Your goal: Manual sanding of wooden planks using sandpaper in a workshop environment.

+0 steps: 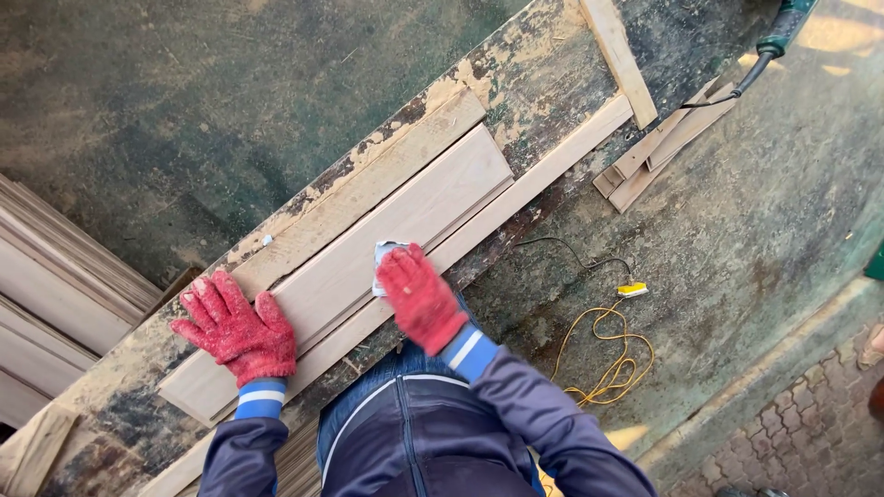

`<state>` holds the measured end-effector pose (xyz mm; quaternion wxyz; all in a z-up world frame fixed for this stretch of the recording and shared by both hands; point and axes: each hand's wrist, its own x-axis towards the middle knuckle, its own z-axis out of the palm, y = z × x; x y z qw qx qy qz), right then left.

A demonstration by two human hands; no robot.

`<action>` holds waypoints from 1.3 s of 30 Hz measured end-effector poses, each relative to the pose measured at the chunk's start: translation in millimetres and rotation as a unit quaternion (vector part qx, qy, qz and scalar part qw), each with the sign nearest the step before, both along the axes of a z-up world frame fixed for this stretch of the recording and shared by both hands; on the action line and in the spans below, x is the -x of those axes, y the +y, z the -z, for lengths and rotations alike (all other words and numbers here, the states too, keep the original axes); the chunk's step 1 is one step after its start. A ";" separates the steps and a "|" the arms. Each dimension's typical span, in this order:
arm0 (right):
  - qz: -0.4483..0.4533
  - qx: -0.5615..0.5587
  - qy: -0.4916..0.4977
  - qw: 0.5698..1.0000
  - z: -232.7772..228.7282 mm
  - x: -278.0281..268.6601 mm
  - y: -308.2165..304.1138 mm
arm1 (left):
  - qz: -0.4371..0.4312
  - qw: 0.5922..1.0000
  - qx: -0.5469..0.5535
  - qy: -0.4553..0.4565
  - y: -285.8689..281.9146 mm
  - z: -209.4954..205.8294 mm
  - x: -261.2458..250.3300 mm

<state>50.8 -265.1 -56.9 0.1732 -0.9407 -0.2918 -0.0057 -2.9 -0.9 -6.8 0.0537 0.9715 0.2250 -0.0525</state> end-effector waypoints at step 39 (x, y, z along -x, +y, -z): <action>0.134 0.140 -0.206 0.959 28.6 -93.0 -57.8 | -0.011 1.000 0.013 -0.023 0.4 -5.5 -2.6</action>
